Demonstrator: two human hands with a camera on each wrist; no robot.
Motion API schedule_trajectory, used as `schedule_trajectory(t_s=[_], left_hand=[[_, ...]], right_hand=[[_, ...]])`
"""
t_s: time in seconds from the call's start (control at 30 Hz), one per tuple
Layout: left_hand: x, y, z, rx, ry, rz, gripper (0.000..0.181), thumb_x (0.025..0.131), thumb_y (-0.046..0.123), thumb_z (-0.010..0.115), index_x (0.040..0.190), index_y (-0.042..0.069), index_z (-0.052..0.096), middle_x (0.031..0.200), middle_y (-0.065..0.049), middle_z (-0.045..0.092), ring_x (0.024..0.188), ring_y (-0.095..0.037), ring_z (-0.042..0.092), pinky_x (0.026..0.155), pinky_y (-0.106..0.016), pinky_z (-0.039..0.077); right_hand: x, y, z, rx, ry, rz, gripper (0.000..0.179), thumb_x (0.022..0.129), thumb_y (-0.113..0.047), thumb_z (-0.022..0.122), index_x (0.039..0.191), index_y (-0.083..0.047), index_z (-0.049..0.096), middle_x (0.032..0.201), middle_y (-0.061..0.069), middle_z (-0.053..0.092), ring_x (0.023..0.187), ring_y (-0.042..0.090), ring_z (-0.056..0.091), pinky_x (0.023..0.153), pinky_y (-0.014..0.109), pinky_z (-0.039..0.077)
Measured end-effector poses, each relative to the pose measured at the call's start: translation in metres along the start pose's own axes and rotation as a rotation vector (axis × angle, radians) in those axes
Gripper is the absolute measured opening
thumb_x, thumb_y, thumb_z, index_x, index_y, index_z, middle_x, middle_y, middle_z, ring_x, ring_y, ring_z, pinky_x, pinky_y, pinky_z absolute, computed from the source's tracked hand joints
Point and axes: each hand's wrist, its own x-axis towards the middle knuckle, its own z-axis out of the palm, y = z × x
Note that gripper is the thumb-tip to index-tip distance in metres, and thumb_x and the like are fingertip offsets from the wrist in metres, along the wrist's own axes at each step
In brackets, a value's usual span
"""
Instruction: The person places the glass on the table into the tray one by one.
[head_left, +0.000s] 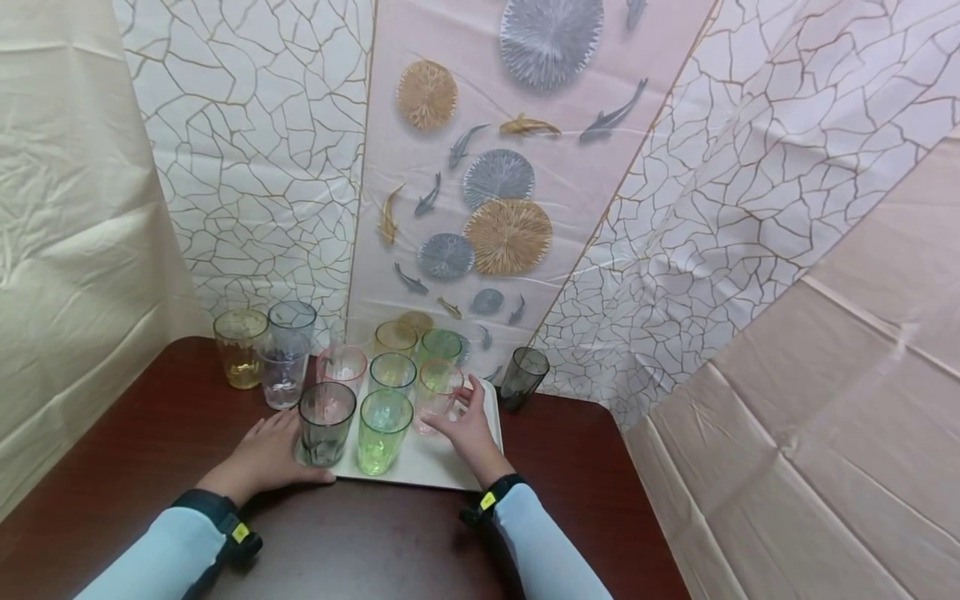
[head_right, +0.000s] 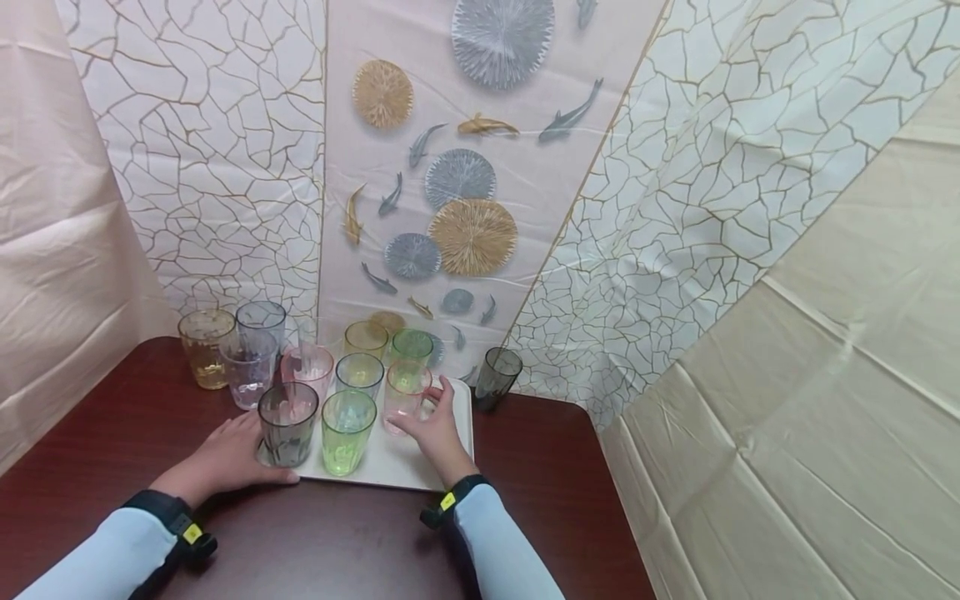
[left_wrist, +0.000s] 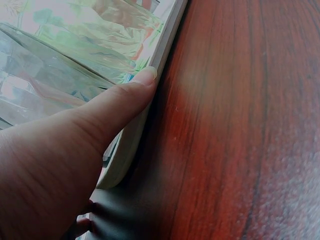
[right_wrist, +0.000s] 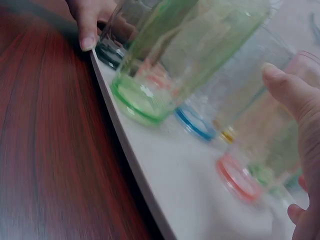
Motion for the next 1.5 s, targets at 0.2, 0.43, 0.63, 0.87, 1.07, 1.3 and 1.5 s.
schedule_trajectory(t_s=[0.2,0.43,0.63,0.87,1.07,1.3,1.5], left_hand=[[0.003,-0.003,0.002,-0.002,-0.004,-0.004,0.147,0.058,0.097,0.064,0.160,-0.004,0.033,0.161,-0.028,0.035,0.145,-0.053,0.028,0.114,-0.076,0.020],[0.003,-0.005,0.003,-0.010,-0.009,-0.011,0.147,0.058,0.097,0.065,0.160,-0.004,0.032,0.161,-0.028,0.035,0.144,-0.054,0.028,0.113,-0.078,0.020],[0.003,-0.007,0.006,-0.007,0.000,-0.011,0.146,0.058,0.096,0.066,0.159,-0.004,0.033,0.160,-0.028,0.037,0.144,-0.053,0.029,0.113,-0.077,0.022],[0.003,-0.007,0.008,0.001,-0.011,-0.006,0.147,0.058,0.097,0.064,0.160,-0.003,0.032,0.161,-0.028,0.035,0.144,-0.054,0.028,0.113,-0.077,0.021],[0.005,-0.007,0.009,0.006,0.002,-0.003,0.148,0.057,0.099,0.062,0.160,-0.004,0.034,0.161,-0.028,0.036,0.144,-0.053,0.029,0.114,-0.076,0.022],[0.007,-0.009,0.009,0.007,-0.011,-0.010,0.149,0.057,0.099,0.061,0.160,-0.004,0.032,0.162,-0.028,0.035,0.145,-0.053,0.027,0.114,-0.076,0.020],[0.006,-0.009,0.009,-0.002,-0.001,-0.008,0.148,0.057,0.098,0.063,0.160,-0.004,0.033,0.161,-0.028,0.035,0.144,-0.054,0.027,0.113,-0.077,0.020]], right_hand=[[0.000,0.024,-0.044,-0.056,0.183,-0.040,0.106,0.074,-0.029,0.095,0.156,-0.006,0.031,0.139,0.021,0.049,0.130,0.036,0.048,0.111,0.053,0.042],[0.026,0.053,-0.087,-0.160,0.554,0.062,0.092,0.076,-0.046,0.091,0.141,-0.004,0.040,0.128,0.016,0.045,0.113,0.032,0.049,0.092,0.043,0.048],[0.064,0.056,-0.098,-0.124,0.547,0.099,0.119,0.074,-0.060,0.087,0.160,-0.008,0.022,0.151,0.023,0.033,0.137,0.037,0.039,0.107,0.050,0.046],[0.088,0.060,-0.095,-0.026,0.545,0.081,0.118,0.077,-0.044,0.090,0.164,-0.012,0.019,0.160,0.021,0.030,0.147,0.033,0.033,0.119,0.050,0.035],[0.095,0.063,-0.094,0.032,0.531,0.079,0.116,0.080,-0.038,0.089,0.166,-0.010,0.016,0.157,0.019,0.038,0.144,0.031,0.038,0.117,0.048,0.038],[0.092,0.057,-0.099,0.031,0.507,0.080,0.111,0.082,-0.037,0.088,0.164,-0.009,0.019,0.151,0.019,0.044,0.140,0.030,0.043,0.114,0.048,0.042],[0.080,0.041,-0.105,0.011,0.450,0.099,0.120,0.081,-0.052,0.085,0.167,-0.012,0.011,0.161,0.017,0.035,0.147,0.027,0.035,0.118,0.047,0.037]])
